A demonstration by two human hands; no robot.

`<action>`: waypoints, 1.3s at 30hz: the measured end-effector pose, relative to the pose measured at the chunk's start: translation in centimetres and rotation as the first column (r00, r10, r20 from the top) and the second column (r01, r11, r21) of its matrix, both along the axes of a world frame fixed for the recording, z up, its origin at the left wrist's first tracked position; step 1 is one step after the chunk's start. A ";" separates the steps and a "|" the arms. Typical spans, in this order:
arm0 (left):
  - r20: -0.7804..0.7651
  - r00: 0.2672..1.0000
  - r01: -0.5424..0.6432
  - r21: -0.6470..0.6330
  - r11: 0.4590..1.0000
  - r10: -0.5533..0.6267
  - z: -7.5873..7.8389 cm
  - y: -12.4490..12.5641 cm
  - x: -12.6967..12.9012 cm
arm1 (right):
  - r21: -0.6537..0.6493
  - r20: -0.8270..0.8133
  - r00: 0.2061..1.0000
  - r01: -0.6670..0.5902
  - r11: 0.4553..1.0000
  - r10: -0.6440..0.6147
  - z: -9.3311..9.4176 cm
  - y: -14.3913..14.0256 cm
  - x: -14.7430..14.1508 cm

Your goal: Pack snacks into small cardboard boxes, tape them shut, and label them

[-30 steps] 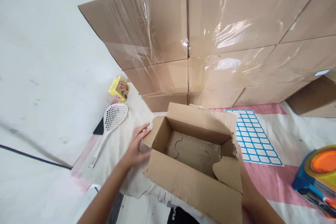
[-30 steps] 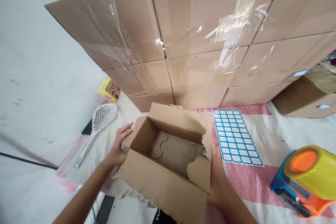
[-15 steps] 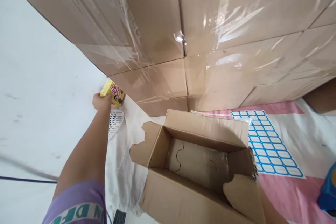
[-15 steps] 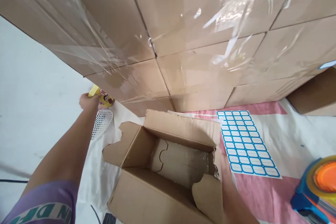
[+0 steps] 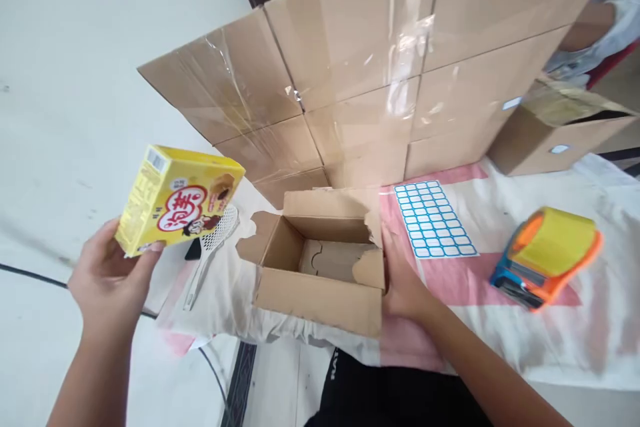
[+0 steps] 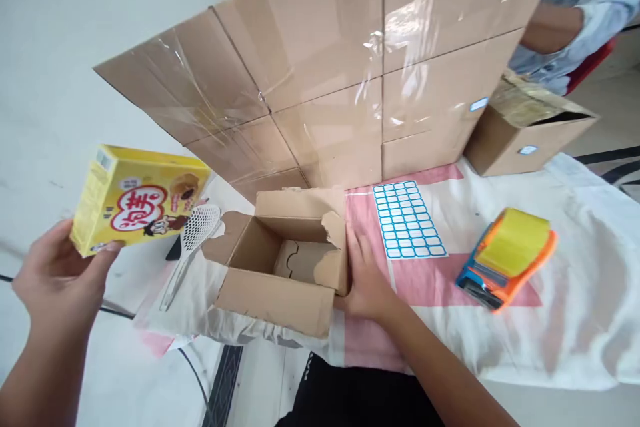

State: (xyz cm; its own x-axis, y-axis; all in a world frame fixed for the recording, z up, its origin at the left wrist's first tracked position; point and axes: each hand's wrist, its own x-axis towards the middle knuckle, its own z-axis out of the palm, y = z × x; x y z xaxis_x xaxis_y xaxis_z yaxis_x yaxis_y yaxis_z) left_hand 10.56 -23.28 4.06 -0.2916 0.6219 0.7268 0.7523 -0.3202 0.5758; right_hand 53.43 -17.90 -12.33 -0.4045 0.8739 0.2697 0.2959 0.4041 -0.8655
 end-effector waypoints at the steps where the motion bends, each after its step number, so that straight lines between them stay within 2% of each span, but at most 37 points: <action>1: -0.007 1.000 0.020 -0.014 1.000 -0.020 -0.1 -0.7 1.4 | 0.016 0.000 1.000 -0.010 1.000 0.010 0.1 -0.1 0.0; 5: -0.067 0.992 0.107 -0.012 0.994 -0.107 0.2 -2.3 5.3 | 0.050 -0.020 0.999 -0.034 0.998 0.035 0.6 -0.3 0.1; 9: -0.162 0.959 0.223 -0.072 0.972 -0.232 2.1 -2.8 7.5 | 0.072 -0.052 0.998 -0.040 0.997 0.044 0.7 -0.2 0.2; 13: -0.132 0.956 0.259 -0.044 0.965 -0.263 3.6 -2.6 8.8 | 0.096 -0.047 0.998 -0.029 0.995 0.034 0.4 -0.2 0.2; 15: -0.079 0.940 0.322 -0.124 0.939 -0.333 3.7 -2.3 8.9 | 0.106 -0.047 0.999 -0.020 0.994 0.025 0.3 -0.1 0.1; 17: -0.030 0.920 0.372 -0.248 0.894 -0.391 3.4 -1.6 8.8 | 0.104 -0.050 0.998 -0.022 0.994 0.028 0.1 -0.1 0.2; 20: -0.061 0.906 0.348 -0.457 0.818 -0.419 2.3 0.0 8.8 | 0.093 -0.060 0.997 -0.035 0.995 0.040 -0.2 0.0 0.2; 22: -0.089 0.886 0.316 -0.601 0.734 -0.454 1.0 1.2 9.4 | 0.099 -0.064 0.997 -0.042 0.994 0.048 -0.2 0.0 0.2; 25: -0.078 0.835 0.301 -0.764 0.571 -0.545 -1.6 2.7 10.9 | 0.119 -0.062 0.996 -0.052 0.992 0.060 -0.2 0.0 0.2; 27: -0.153 0.799 0.227 -0.819 0.527 -0.581 -3.1 3.5 11.9 | 0.130 -0.055 0.997 -0.053 0.990 0.060 -0.2 0.0 0.2; 28: -0.212 0.774 0.174 -0.834 0.523 -0.597 -3.7 3.7 12.4 | 0.134 -0.050 0.997 -0.052 0.990 0.059 -0.2 0.0 0.2; 31: -0.358 0.693 0.074 -0.828 0.556 -0.625 -4.6 4.3 13.2 | 0.137 -0.037 0.998 -0.048 0.989 0.054 -0.2 0.0 0.3; 36: -0.433 0.643 0.063 -0.792 0.607 -0.632 -3.9 4.6 13.4 | 0.144 -0.033 0.998 -0.053 0.988 0.059 0.0 0.0 0.3; 39: -0.455 0.652 0.135 -0.717 0.684 -0.606 -3.8 3.9 11.9 | 0.138 -0.037 0.997 -0.066 0.988 0.071 0.1 0.1 0.5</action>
State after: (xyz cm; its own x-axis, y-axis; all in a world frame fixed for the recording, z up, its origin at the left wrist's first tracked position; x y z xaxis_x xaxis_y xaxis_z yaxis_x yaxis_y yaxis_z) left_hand 22.50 -19.34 0.28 0.4363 0.8971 0.0701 0.8769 -0.4413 0.1906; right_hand 53.93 -17.84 -12.24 -0.4481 0.7981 0.4028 0.2283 0.5378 -0.8116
